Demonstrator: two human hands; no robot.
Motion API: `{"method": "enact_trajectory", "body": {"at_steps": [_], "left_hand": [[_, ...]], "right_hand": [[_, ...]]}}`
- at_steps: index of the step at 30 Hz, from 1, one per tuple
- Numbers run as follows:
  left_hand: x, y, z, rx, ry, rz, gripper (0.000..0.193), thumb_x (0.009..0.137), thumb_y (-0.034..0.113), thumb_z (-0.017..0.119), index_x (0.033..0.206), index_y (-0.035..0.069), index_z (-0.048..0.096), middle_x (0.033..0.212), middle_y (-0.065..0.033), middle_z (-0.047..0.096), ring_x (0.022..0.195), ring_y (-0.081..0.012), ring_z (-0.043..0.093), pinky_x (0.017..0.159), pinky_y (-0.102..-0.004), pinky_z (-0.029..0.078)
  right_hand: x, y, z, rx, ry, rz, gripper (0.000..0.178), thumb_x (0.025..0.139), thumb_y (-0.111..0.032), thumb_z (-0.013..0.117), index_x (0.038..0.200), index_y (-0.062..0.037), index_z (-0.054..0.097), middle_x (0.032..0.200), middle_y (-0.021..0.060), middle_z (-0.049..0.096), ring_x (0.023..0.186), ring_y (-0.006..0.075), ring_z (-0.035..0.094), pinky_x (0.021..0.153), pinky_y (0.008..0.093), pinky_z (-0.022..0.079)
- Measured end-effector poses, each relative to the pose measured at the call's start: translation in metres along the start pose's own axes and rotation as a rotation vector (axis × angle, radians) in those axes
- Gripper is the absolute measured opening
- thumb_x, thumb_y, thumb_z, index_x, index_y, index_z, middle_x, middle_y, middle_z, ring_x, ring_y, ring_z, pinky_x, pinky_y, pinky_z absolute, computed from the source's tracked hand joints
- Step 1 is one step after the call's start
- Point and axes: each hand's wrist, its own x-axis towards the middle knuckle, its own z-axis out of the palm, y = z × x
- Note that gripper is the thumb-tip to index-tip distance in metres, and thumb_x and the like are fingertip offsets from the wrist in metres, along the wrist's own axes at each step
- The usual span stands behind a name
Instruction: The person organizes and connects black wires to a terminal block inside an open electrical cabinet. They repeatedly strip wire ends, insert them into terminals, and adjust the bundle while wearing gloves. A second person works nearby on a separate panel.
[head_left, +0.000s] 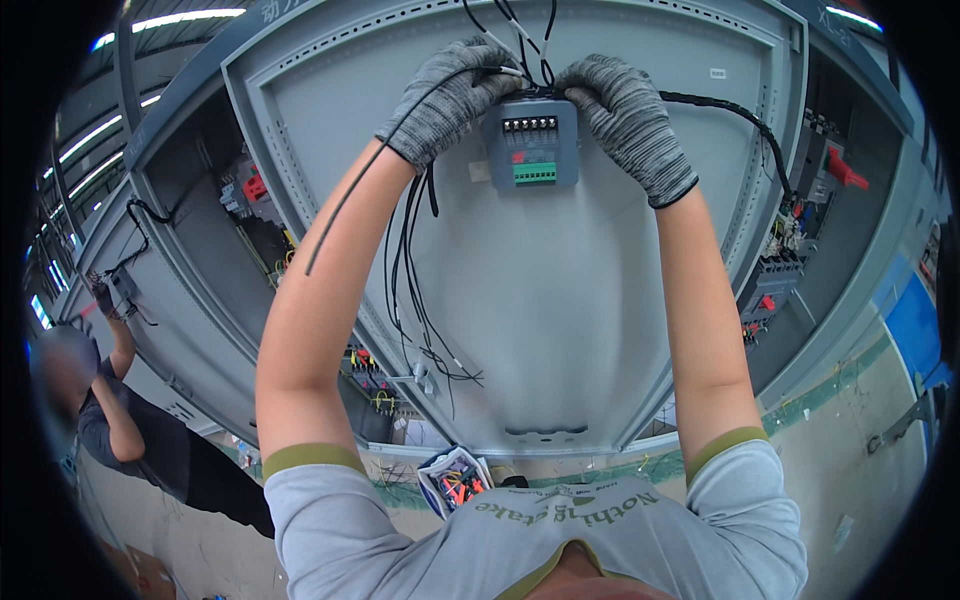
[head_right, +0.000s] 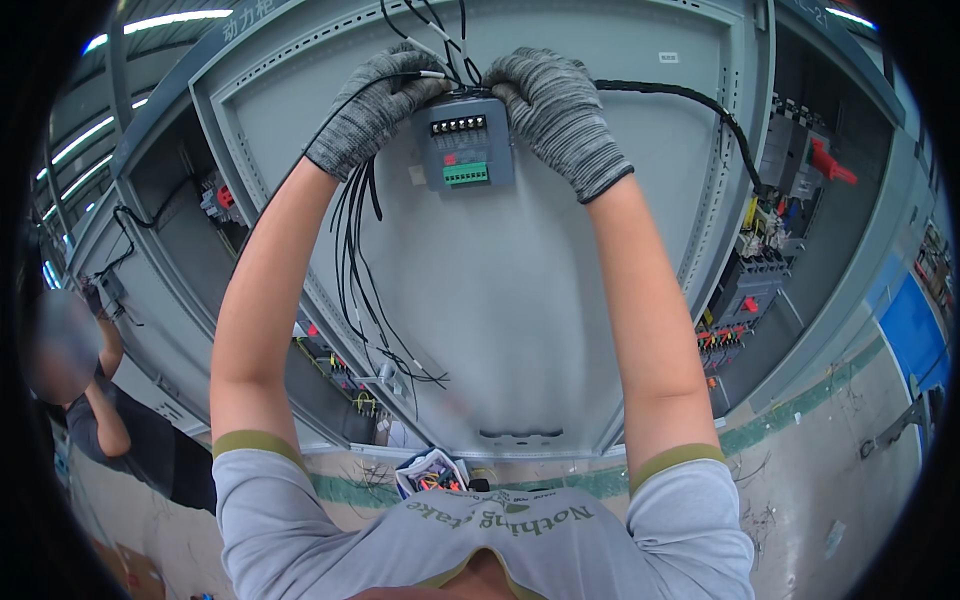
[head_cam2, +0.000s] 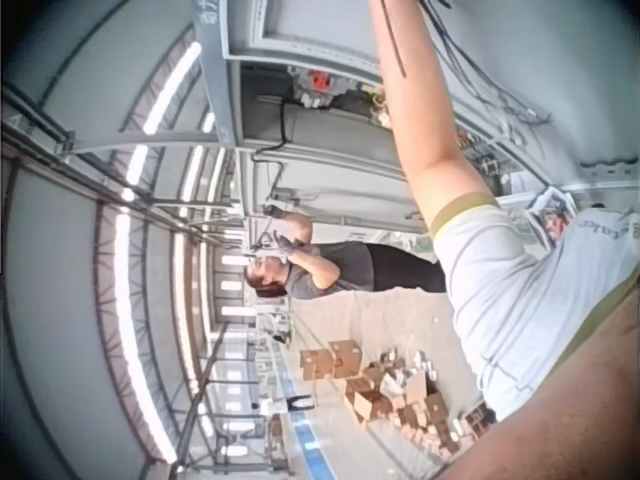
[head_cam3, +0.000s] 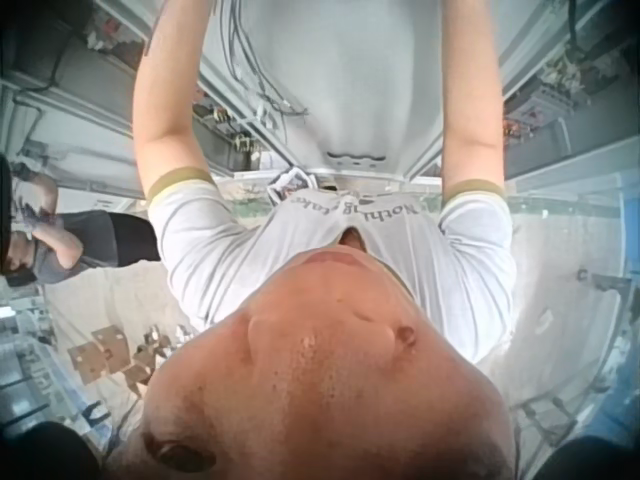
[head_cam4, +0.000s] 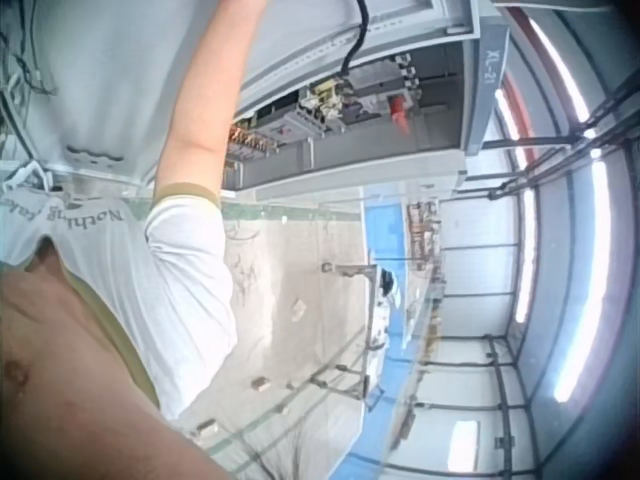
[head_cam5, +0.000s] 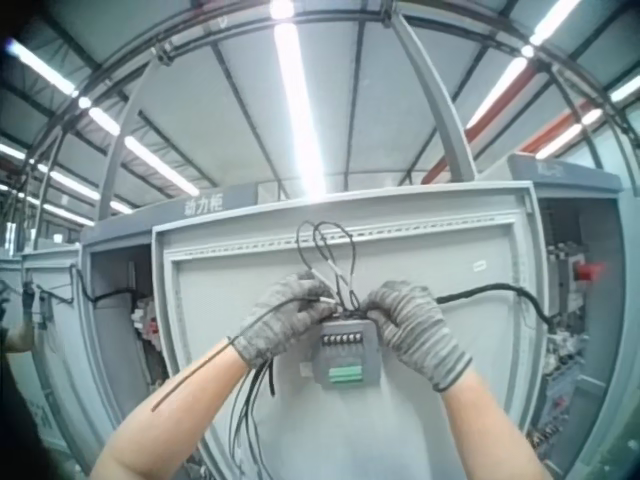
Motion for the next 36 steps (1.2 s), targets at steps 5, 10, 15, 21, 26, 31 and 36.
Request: {"method": "enact_trajectory", "body": {"at_steps": [5, 10, 15, 21, 26, 31, 36], "left_hand": [[-0.004, 0.01, -0.007, -0.331, -0.111, -0.176, 0.027, 0.086, 0.023, 0.068, 0.107, 0.006, 0.067, 0.094, -0.0051, 0.066, 0.093, -0.0145, 0.06, 0.087, -0.0277, 0.048], [-0.003, 0.017, -0.003, -0.357, -0.057, -0.219, 0.031, 0.081, 0.028, 0.071, 0.1, 0.004, 0.07, 0.088, -0.0087, 0.069, 0.088, -0.0166, 0.062, 0.087, -0.0309, 0.048], [-0.004, 0.035, 0.0, -0.245, 0.013, -0.299, 0.031, 0.079, 0.027, 0.073, 0.096, 0.002, 0.069, 0.088, -0.0091, 0.069, 0.083, -0.0154, 0.063, 0.081, -0.0299, 0.05], [0.005, 0.027, 0.004, -0.203, 0.043, -0.326, 0.033, 0.079, 0.028, 0.072, 0.097, 0.001, 0.069, 0.089, -0.0106, 0.069, 0.084, -0.0182, 0.063, 0.082, -0.032, 0.049], [0.013, 0.024, -0.001, -0.041, -0.014, -0.282, 0.036, 0.078, 0.034, 0.072, 0.098, 0.003, 0.07, 0.09, -0.0117, 0.07, 0.086, -0.0219, 0.065, 0.082, -0.0349, 0.05], [0.017, 0.02, -0.006, 0.096, -0.139, -0.265, 0.043, 0.079, 0.039, 0.072, 0.102, 0.004, 0.069, 0.092, -0.0107, 0.069, 0.088, -0.019, 0.063, 0.084, -0.0326, 0.049], [0.015, 0.022, -0.006, 0.15, -0.076, -0.196, 0.045, 0.078, 0.041, 0.072, 0.103, 0.004, 0.068, 0.094, -0.0122, 0.068, 0.09, -0.0218, 0.064, 0.086, -0.0344, 0.049]], "right_hand": [[-0.002, -0.003, -0.002, 0.02, 0.016, 0.043, 0.018, 0.089, -0.026, 0.058, 0.097, -0.0127, 0.068, 0.092, 0.005, 0.066, 0.095, 0.0227, 0.062, 0.093, 0.0388, 0.04], [-0.003, -0.014, -0.01, 0.132, -0.046, 0.135, 0.021, 0.087, -0.031, 0.06, 0.096, -0.0139, 0.068, 0.093, 0.0045, 0.067, 0.093, 0.0223, 0.062, 0.094, 0.039, 0.038], [-0.004, -0.015, -0.013, 0.109, -0.065, 0.164, 0.023, 0.086, -0.033, 0.061, 0.096, -0.014, 0.068, 0.093, 0.0046, 0.067, 0.093, 0.0226, 0.062, 0.094, 0.0396, 0.037], [0.001, -0.019, -0.008, 0.078, 0.029, 0.11, 0.02, 0.085, -0.025, 0.062, 0.094, -0.0077, 0.068, 0.088, 0.0097, 0.067, 0.086, 0.0258, 0.064, 0.084, 0.0378, 0.046], [0.007, -0.013, -0.001, 0.011, -0.022, 0.166, 0.022, 0.086, -0.033, 0.06, 0.094, -0.0135, 0.069, 0.094, 0.0046, 0.066, 0.097, 0.023, 0.06, 0.093, 0.0417, 0.038], [0.005, -0.006, 0.007, -0.052, -0.002, 0.111, 0.02, 0.086, -0.03, 0.06, 0.094, -0.0145, 0.069, 0.095, 0.0041, 0.065, 0.1, 0.0231, 0.059, 0.092, 0.0426, 0.04], [0.007, -0.004, 0.006, -0.054, -0.035, 0.112, 0.018, 0.086, -0.028, 0.06, 0.095, -0.0147, 0.069, 0.095, 0.0045, 0.066, 0.1, 0.024, 0.059, 0.092, 0.0406, 0.042]]}}
